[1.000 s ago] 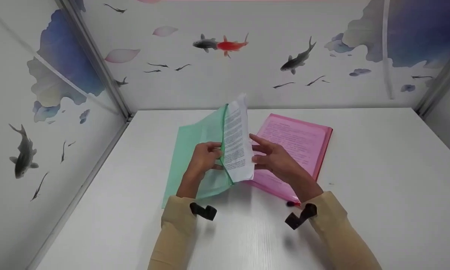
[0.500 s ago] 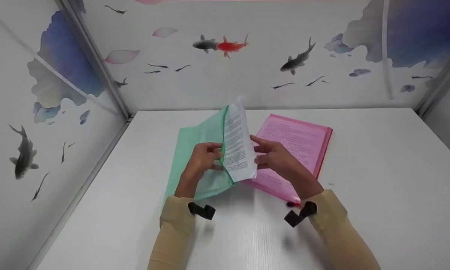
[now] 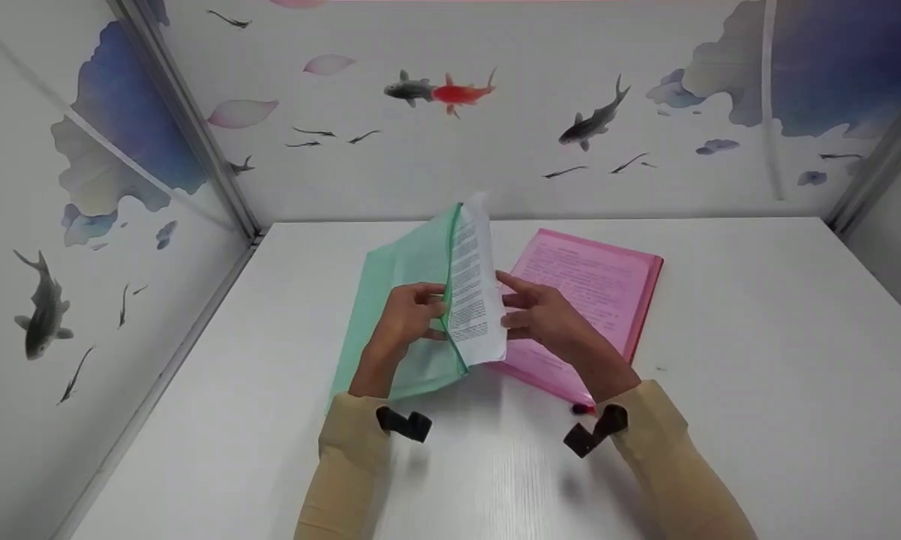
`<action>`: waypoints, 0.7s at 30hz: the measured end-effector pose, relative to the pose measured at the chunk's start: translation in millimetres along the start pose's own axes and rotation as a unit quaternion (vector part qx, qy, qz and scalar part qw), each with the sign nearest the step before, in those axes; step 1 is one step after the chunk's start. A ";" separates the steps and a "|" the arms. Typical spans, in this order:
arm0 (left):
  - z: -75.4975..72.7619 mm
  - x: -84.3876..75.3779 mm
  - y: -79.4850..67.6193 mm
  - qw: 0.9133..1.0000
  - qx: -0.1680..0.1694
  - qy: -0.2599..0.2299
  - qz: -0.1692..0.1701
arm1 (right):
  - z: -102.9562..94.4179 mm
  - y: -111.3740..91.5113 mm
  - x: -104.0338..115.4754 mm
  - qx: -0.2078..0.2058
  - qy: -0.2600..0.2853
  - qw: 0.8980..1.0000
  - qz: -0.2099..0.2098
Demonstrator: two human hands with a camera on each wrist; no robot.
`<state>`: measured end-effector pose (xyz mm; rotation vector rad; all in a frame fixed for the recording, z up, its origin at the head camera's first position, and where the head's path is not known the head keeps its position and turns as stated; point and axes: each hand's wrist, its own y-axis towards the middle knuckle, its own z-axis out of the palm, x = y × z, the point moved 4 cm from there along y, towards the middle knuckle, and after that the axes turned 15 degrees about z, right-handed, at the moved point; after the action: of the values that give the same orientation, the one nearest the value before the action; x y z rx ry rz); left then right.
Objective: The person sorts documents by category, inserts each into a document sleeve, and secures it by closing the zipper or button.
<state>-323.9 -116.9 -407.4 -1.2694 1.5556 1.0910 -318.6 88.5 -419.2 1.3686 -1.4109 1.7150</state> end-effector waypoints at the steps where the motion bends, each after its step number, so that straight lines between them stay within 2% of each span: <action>1: 0.0 -0.4 -0.3 1.000 0.000 0.000 0.001 | 1.6 0.8 -0.1 -0.001 0.001 1.000 0.003; 11: 1.6 -0.9 -1.4 1.000 -0.001 0.018 -0.003 | 12.3 6.6 -1.8 0.003 -0.005 1.000 0.005; 21: 3.3 -2.5 -2.7 1.000 0.002 0.028 0.013 | 14.1 7.9 1.8 -0.006 -0.030 0.999 0.029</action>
<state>-320.6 -113.5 -406.3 -1.2897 1.6192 1.0768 -320.9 72.6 -421.4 1.3956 -1.5059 1.7128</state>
